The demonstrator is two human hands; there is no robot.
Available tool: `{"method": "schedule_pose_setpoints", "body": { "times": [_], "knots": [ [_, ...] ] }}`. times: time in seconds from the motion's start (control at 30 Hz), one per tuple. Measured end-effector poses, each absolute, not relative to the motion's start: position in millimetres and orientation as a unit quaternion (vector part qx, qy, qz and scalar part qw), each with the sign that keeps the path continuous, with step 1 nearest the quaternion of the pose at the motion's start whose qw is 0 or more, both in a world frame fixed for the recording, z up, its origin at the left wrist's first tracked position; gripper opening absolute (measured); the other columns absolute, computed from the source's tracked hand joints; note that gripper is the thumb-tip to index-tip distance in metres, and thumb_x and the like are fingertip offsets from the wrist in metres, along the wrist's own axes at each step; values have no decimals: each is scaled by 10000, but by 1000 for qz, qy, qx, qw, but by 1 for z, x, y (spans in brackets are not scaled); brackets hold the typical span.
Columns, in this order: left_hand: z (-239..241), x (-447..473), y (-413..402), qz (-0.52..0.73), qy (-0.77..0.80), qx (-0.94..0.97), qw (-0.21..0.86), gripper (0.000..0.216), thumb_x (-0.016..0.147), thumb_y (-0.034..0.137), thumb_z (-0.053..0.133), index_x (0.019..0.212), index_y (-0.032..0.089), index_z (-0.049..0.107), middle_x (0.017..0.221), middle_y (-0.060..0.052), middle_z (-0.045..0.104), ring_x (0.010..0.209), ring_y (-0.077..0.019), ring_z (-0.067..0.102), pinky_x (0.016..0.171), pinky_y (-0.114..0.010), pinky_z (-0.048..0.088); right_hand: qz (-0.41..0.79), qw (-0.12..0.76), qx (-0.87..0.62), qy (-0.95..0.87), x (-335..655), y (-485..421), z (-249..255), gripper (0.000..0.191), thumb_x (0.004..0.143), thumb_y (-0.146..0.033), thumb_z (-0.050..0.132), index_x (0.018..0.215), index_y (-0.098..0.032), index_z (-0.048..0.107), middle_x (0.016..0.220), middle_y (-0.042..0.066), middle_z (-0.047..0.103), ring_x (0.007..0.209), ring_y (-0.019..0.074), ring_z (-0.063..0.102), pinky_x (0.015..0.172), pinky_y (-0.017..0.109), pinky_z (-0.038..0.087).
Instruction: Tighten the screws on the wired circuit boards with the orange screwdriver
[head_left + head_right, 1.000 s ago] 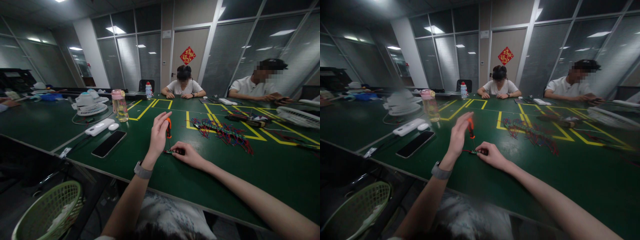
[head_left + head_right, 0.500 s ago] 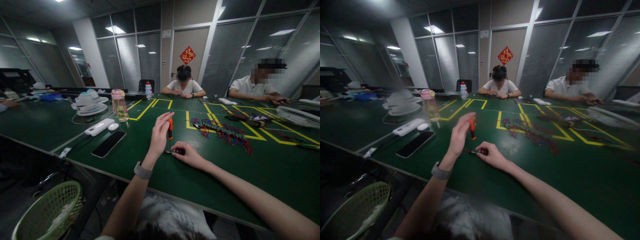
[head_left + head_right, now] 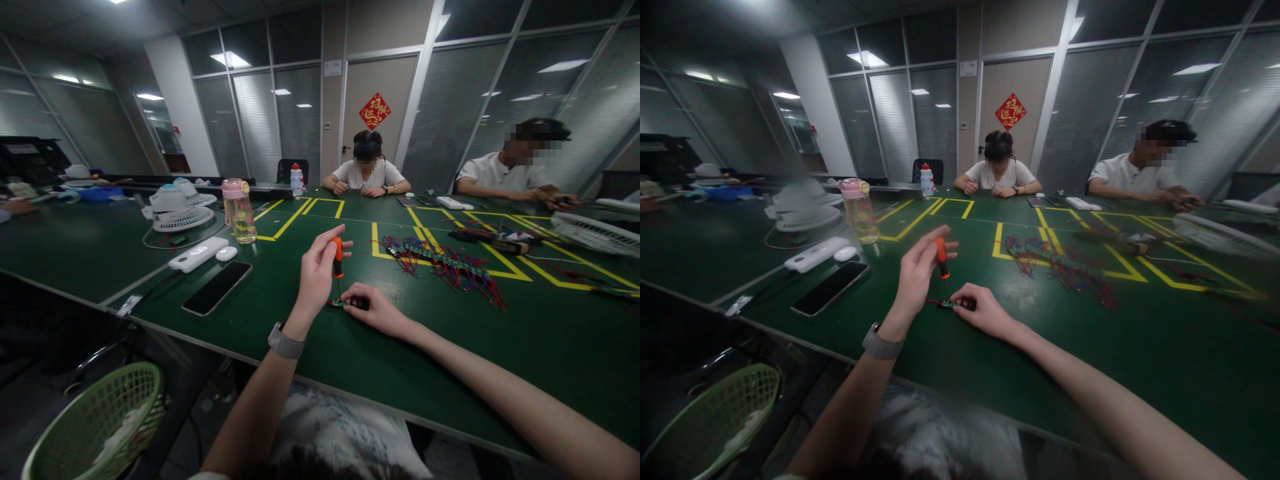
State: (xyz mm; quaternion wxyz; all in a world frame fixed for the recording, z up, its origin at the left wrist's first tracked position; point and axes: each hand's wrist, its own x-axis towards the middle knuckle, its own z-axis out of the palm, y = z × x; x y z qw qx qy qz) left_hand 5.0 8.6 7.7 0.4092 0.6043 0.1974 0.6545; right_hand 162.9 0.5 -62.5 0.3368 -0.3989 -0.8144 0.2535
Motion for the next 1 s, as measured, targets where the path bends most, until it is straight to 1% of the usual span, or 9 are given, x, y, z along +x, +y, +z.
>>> {"method": "schedule_pose_setpoints", "body": {
  "times": [0.07,0.17,0.27,0.43,0.53,0.63,0.73,0.87,1.0],
  "knots": [
    [8,6,8,656,206,595,416,301,890,264,542,1178,212,611,1121,-78,641,919,-167,655,793,-303,539,254,337,-398,-815,163,1,-62,165,794,-171,606,936,-149,687,824,48,610,720,152,563,664,279,461],
    [9,4,6,666,254,616,335,246,821,250,645,1061,201,670,985,-53,650,850,-137,628,765,-255,515,254,341,-395,-815,163,1,-63,164,793,-174,606,932,-152,689,821,47,609,714,150,562,658,276,460],
    [9,2,5,664,287,636,269,170,807,264,659,956,206,718,993,-53,602,892,-136,592,783,-240,496,256,345,-393,-813,163,1,-64,160,794,-179,605,928,-150,687,815,46,604,711,151,561,658,278,461],
    [7,4,9,650,212,613,397,305,926,266,447,1161,230,639,1239,-78,571,1024,-177,616,848,-306,526,256,343,-392,-814,163,1,-64,161,795,-178,598,929,-145,682,819,48,598,715,152,559,657,280,461],
    [7,5,9,643,206,596,435,319,903,273,504,1202,214,600,1127,-80,638,900,-165,658,790,-312,548,255,339,-396,-814,163,1,-63,163,794,-174,595,930,-144,680,821,48,599,707,149,555,646,277,456],
    [9,4,6,651,246,624,354,264,830,249,629,1088,206,665,975,-51,638,847,-135,629,776,-264,525,258,340,-396,-813,163,1,-63,164,792,-171,597,930,-143,681,823,48,602,705,147,554,647,275,455],
    [10,2,5,655,274,645,283,214,796,244,670,1005,216,706,1018,-52,573,937,-141,586,817,-243,497,260,341,-396,-812,163,1,-63,164,792,-171,597,931,-148,682,826,45,605,705,144,553,648,272,456],
    [10,4,5,637,213,630,390,266,904,272,499,1112,228,659,1237,-77,517,989,-166,615,830,-288,526,258,343,-397,-811,163,1,-64,166,791,-172,598,932,-146,683,824,43,602,705,141,552,653,270,457],
    [10,6,5,620,190,623,436,292,913,272,486,1167,211,617,1105,-76,626,857,-148,648,785,-304,542,255,341,-399,-812,163,1,-64,167,792,-171,597,932,-141,683,821,44,601,704,143,554,646,273,457]
  ]
}}
